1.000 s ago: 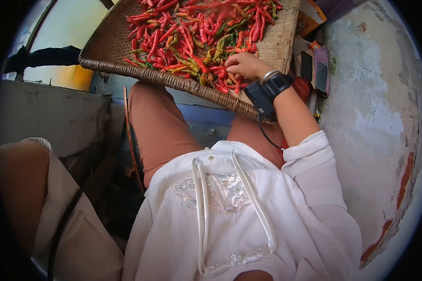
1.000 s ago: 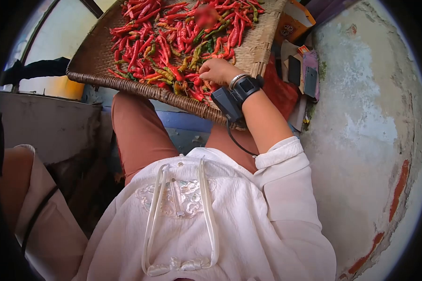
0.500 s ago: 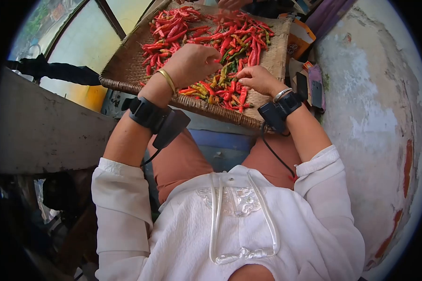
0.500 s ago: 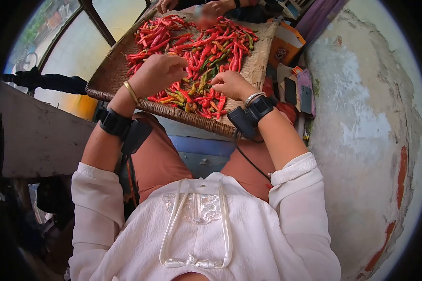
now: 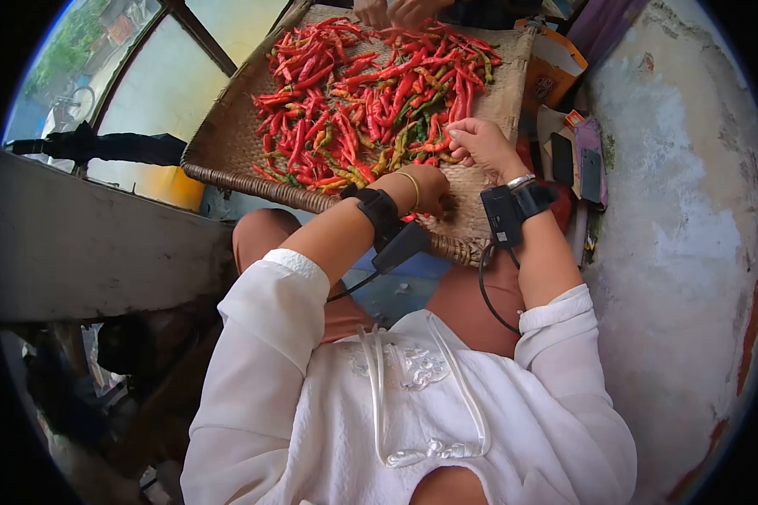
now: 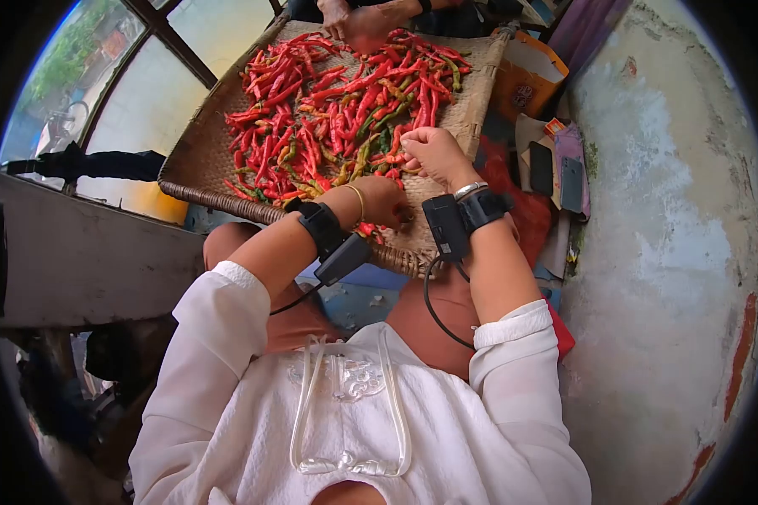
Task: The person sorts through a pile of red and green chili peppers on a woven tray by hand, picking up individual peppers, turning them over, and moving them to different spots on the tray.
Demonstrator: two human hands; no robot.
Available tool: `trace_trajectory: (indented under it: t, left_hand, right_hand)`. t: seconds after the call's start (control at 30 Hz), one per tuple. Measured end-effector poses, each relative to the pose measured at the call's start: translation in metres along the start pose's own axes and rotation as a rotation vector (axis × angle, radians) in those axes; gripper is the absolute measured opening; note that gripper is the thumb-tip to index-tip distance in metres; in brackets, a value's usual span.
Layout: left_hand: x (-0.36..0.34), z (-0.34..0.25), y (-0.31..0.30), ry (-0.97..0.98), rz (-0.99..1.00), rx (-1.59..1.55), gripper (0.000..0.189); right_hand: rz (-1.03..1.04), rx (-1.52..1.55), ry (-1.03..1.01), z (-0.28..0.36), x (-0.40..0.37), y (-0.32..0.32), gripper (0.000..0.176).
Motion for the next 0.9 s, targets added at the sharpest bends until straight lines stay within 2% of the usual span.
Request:
trace_trajectory:
  t: [0.1,0.17,0.2,0.3,0.37,0.43,0.47,0.57,0.63,0.67,0.77,0.9]
  left_hand:
    - [0.000,0.001,0.003,-0.042,-0.008,0.050,0.028]
    - [0.002,0.014,0.008,-0.171,0.015,0.138,0.031]
    - [0.003,0.019,0.010,-0.284,0.033,0.061,0.026]
    - [0.004,0.019,0.015,-0.206,0.064,0.074,0.028]
    - [0.000,0.016,0.014,-0.110,-0.009,0.115,0.037]
    - [-0.006,0.008,0.015,-0.045,0.088,0.105,0.031]
    - [-0.001,0.011,0.023,0.046,0.058,0.080,0.028]
    - [0.004,0.013,0.033,0.063,0.087,-0.010,0.031]
    - [-0.011,0.011,0.019,-0.086,0.026,-0.074,0.033]
    - [-0.008,0.015,0.024,-0.052,-0.038,-0.092,0.034]
    - [-0.013,0.011,0.022,-0.135,-0.030,-0.020,0.035]
    - [-0.013,0.006,0.023,-0.109,-0.020,0.015,0.036]
  right_hand:
    - [0.056,-0.070,-0.146,0.013,-0.003,0.010,0.023]
    - [0.114,-0.307,-0.130,0.005,-0.001,0.018,0.021]
    - [0.093,-0.361,-0.197,0.002,0.001,0.018,0.021]
    - [0.072,-0.502,-0.287,-0.006,0.001,0.017,0.023]
    - [0.072,-0.599,-0.287,-0.005,-0.006,0.020,0.024]
    - [0.135,-0.711,-0.247,-0.003,-0.012,0.027,0.025]
    - [0.139,-0.796,-0.272,-0.006,-0.012,0.029,0.025]
    - [0.205,-0.961,-0.221,-0.013,-0.010,0.035,0.026]
    - [0.213,-0.952,-0.203,-0.010,-0.014,0.038,0.026]
    - [0.223,-0.979,-0.222,-0.014,-0.011,0.039,0.026]
    - [0.244,-1.001,-0.220,-0.028,-0.003,0.040,0.026]
    - [0.241,-0.955,-0.201,-0.032,-0.002,0.040,0.025]
Point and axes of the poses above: each hand's wrist, its own x-axis towards the middle knuckle, its own y-axis out of the palm, z = x × y, the point moved 7 cm from there along x, towards the middle knuckle, and after that the axes turned 3 degrees about z, right-handed, at the moved point
